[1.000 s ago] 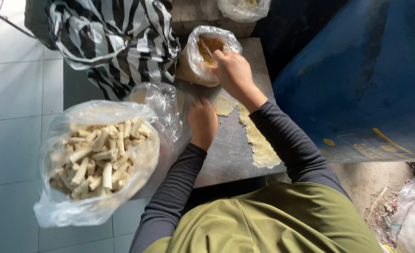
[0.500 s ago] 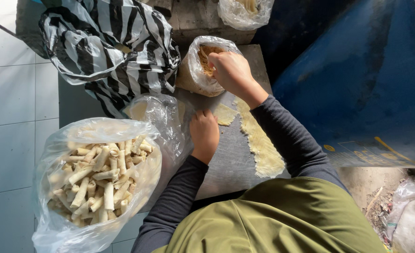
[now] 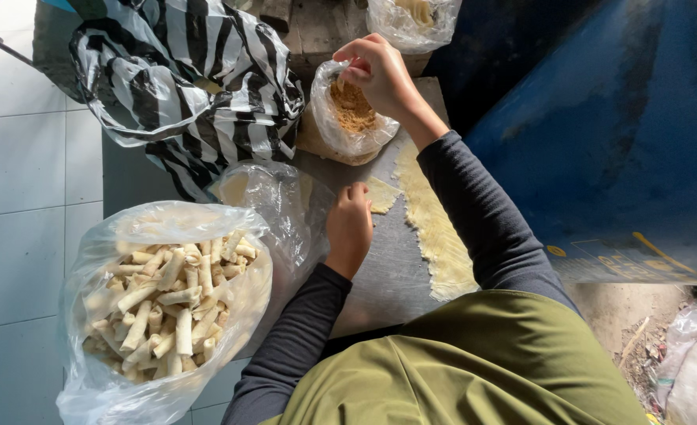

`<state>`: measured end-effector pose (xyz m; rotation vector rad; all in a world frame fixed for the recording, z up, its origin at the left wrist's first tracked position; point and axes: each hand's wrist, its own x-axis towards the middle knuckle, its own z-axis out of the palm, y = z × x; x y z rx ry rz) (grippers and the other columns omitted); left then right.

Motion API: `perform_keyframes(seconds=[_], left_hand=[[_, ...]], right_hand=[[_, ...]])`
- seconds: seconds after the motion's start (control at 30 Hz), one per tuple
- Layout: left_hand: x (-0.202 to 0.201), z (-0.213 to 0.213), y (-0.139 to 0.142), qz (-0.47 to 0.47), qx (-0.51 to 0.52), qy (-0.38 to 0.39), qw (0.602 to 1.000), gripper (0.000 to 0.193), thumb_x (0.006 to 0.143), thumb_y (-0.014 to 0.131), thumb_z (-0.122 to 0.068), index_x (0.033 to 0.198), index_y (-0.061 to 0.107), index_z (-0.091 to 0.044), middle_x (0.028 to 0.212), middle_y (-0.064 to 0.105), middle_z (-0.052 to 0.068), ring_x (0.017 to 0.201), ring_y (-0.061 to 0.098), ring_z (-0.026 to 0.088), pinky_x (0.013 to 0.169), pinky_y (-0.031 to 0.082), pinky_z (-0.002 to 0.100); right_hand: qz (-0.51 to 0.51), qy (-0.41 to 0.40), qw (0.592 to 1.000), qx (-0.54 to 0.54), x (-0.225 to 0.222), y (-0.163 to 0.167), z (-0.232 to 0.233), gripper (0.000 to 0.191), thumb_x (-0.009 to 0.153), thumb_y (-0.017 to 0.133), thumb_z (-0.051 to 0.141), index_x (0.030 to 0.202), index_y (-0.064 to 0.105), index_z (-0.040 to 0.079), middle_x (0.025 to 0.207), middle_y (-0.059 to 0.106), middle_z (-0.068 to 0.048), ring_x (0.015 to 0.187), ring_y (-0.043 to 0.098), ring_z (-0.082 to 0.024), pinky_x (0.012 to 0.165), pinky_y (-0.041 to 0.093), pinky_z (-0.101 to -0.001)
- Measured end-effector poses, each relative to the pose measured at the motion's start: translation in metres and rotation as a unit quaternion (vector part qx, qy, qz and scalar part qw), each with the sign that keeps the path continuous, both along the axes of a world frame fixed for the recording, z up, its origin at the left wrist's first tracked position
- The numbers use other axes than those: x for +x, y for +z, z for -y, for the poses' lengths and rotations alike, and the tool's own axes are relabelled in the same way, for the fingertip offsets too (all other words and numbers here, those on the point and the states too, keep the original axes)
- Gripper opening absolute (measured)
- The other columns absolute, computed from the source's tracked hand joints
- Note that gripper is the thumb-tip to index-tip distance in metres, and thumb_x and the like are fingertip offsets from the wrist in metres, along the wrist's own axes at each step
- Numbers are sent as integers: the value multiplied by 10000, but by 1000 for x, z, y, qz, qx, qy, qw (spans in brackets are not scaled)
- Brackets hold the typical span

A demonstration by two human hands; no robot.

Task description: The person takes thin square dough sheets one at a time, rolls each sheet tightly by hand into a cylindrical roll, and places the finished roll into a large plastic bag filled with similar rolls. They occasionally reach into a bag of brown powder and press the accumulated rolls flat with a hand.

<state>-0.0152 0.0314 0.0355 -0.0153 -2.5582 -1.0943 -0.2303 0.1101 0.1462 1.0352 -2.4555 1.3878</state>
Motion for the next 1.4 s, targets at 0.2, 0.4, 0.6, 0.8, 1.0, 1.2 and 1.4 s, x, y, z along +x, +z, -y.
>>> perform_keyframes(seconds=[0.2,0.4,0.6,0.8,1.0,1.2,1.4], left_hand=[[0,5,-2,-17,58,2,998,334,895,723,-64,1190,579,-1,1083,654,234,901,683,391,743,561,442],[-1,10,-3,-4,112,16,994,349,866,753,-64,1170,587,-27,967,689,182,873,690,356,735,543,459],[1,14,4,2,140,20,990,355,844,767,-44,1152,591,-24,899,689,155,821,688,339,706,540,446],[1,17,11,22,151,13,988,318,844,766,-37,1124,615,-34,793,709,115,736,704,316,658,542,431],[-1,18,11,19,149,15,988,270,857,768,-36,1098,645,-36,809,727,127,734,723,312,660,550,420],[-3,22,8,29,158,9,987,271,855,762,-29,1098,642,-29,836,741,128,761,750,290,672,568,400],[-4,25,10,46,165,11,985,283,843,774,-34,1095,645,-22,827,753,125,744,751,285,665,563,392]], right_hand=[[-68,44,996,41,6,-2,-10,216,938,731,-33,1134,760,53,1066,608,-88,925,712,-218,797,592,-328],[-169,37,981,92,24,5,-18,85,984,752,44,1069,753,50,1020,656,-104,894,708,-261,747,561,-350],[-185,-25,982,27,34,9,-10,66,1007,733,67,1067,744,41,948,718,-94,780,720,-240,673,560,-330],[-165,-29,986,5,38,-11,-19,53,1017,724,54,1055,734,18,953,749,-86,790,702,-179,663,533,-292],[63,-60,977,-193,24,-40,-35,126,1059,654,118,1056,721,13,938,751,-8,828,692,-57,691,549,-210],[143,-77,962,-220,20,-53,-44,114,1029,669,110,1006,737,21,852,740,-19,736,644,-34,632,493,-195],[165,-98,946,-261,25,-46,-49,134,1024,662,112,993,747,13,845,751,-33,715,630,-44,648,502,-199]])
